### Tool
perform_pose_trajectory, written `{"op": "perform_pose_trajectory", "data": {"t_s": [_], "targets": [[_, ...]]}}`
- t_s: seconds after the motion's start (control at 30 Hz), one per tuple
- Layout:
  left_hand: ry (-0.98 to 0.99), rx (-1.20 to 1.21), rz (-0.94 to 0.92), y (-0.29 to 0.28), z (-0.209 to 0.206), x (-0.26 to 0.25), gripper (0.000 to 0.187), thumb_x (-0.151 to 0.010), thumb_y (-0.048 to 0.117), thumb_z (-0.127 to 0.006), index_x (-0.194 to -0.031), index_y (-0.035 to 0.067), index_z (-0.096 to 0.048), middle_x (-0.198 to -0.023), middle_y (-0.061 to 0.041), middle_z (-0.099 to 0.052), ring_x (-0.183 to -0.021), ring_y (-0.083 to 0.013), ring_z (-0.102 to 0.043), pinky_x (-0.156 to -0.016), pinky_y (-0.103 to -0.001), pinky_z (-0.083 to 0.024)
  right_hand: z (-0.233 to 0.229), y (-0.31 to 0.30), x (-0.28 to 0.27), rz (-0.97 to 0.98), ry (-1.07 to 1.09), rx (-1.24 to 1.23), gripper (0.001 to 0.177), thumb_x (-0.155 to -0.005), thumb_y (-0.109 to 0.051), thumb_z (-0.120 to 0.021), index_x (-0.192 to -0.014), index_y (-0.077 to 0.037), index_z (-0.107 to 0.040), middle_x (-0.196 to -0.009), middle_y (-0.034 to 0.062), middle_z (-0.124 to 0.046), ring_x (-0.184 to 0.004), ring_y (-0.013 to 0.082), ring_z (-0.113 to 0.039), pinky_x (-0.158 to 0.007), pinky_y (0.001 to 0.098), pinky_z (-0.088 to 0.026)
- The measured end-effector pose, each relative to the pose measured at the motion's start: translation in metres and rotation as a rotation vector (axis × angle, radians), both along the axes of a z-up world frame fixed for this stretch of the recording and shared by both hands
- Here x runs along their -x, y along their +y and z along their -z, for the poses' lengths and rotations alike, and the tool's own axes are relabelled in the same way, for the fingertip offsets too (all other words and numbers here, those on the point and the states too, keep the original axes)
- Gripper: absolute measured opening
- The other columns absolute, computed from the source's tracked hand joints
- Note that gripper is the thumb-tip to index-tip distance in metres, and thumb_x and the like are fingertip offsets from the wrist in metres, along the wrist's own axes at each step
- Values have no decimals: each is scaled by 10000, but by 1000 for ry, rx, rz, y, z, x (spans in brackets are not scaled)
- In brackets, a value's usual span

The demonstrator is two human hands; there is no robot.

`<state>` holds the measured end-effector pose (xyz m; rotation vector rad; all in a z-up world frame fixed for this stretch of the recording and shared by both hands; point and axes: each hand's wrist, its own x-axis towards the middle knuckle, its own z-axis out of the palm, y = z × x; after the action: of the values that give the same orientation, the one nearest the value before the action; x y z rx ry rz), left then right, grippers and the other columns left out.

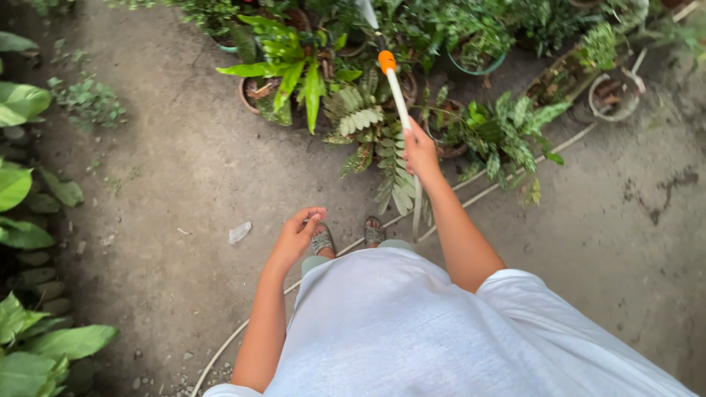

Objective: Watering various potted plants in an outdoor garden using a hose and spray wand.

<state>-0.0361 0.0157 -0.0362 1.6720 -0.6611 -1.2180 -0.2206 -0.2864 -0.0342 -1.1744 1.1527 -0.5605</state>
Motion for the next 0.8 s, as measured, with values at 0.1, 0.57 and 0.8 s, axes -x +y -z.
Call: {"op": "perform_pose_trajectory", "data": {"t_s": [0.1, 0.57, 0.8], "targets": [[-8, -62, 60, -18, -15, 12, 311, -1041, 237, -560, -1274, 72, -684, -1157, -52, -733, -976, -165, -679, -876, -306, -554, 28, -13, 52, 140, 10, -90, 464, -1070, -328, -530, -1533, -307, -492, -594, -21, -444, -391, 68, -322, -350, 261, -296], [-10, -31, 256, -88, -24, 77, 314, -1034, 251, -548, -1260, 69, -668, -1164, -52, -733, -1030, -167, -688, -876, -325, -539, -15, -22, 174, 442, -166, -77, 495, -1093, -315, -470, -1585, -308, -419, -569, -43, -346, -411, 60, -297, -360, 252, -284], [31, 98, 286, -59, 33, 104, 309, -1068, 252, -556, -1266, 48, -676, -1130, -76, -724, -976, -158, -649, -896, -300, -540, 20, -3, 186, 360, -99, -125, 481, -1077, -307, -483, -1557, -297, -453, -563, -37, -393, -388, 66, -324, -345, 256, -283]]}}
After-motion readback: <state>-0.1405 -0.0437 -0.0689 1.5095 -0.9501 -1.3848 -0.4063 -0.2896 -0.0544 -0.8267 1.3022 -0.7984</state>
